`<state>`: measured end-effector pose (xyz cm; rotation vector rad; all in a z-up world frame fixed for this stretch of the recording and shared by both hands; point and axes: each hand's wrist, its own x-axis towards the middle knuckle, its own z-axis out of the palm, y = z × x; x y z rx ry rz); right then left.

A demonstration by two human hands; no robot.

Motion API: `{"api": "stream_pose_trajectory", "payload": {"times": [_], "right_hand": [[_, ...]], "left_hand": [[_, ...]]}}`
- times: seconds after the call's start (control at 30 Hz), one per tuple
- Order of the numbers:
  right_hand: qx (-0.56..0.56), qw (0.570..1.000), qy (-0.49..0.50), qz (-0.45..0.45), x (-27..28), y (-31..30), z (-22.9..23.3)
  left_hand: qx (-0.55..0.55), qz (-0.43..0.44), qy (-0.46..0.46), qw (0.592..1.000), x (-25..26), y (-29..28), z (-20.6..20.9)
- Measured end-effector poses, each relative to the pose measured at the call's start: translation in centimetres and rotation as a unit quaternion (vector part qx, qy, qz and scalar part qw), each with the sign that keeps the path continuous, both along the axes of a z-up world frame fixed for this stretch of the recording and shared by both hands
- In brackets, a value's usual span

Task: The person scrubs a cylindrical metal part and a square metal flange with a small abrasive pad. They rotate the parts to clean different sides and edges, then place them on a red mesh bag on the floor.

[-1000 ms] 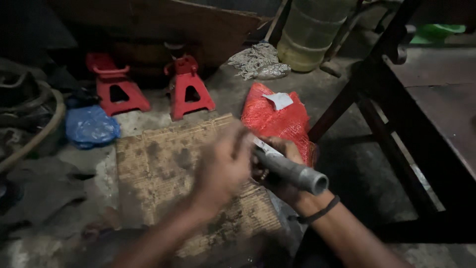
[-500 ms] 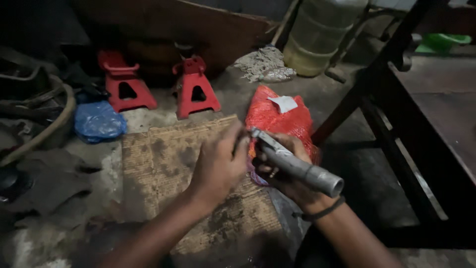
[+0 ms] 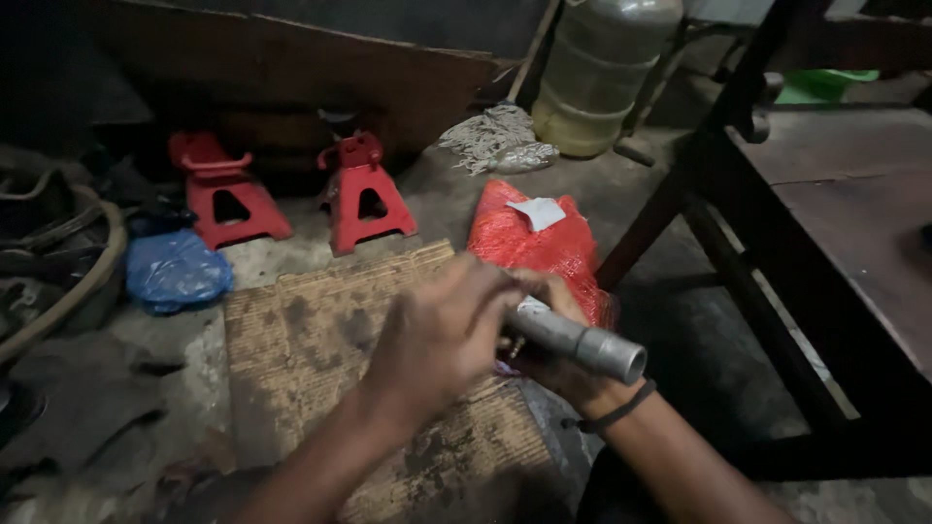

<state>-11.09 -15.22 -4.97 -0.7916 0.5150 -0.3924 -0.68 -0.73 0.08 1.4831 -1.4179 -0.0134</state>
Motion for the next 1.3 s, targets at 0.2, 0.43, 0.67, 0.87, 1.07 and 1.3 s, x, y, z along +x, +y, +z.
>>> {"api": "stream_pose_trajectory", "payload": {"times": [0.2, 0.43, 0.67, 0.87, 1.07, 1.3], "right_hand": [[0.065, 0.963, -0.148, 0.216, 0.1, -1.8, -2.5], [0.039, 0.992, -0.086, 0.084, 0.1, -1.8, -3.0], [0.102, 0.990, -0.082, 0.060, 0.0, -1.0, -2.1], [0.076, 0.980, -0.167, 0.083, 0.2, -2.1, -2.5], [-0.029, 0.989, -0.128, 0.063, 0.1, -1.2, -2.3], [0.040, 0.982, -0.142, 0.120, 0.6, 0.0, -1.8]], "left_hand": [[-0.009, 0.178, -0.087, 0.980, 3.7, 0.4, 0.2], [-0.052, 0.007, 0.009, 0.999, 1.0, 0.7, 0.2], [0.012, 0.159, 0.013, 0.987, 5.6, 0.5, -0.6], [0.011, 0.127, 0.069, 0.989, 3.9, 1.6, 0.6], [0.030, 0.072, 0.132, 0.988, 1.9, 1.5, 1.8], [-0.030, 0.102, 0.119, 0.987, 1.3, 0.6, 0.6]]}}
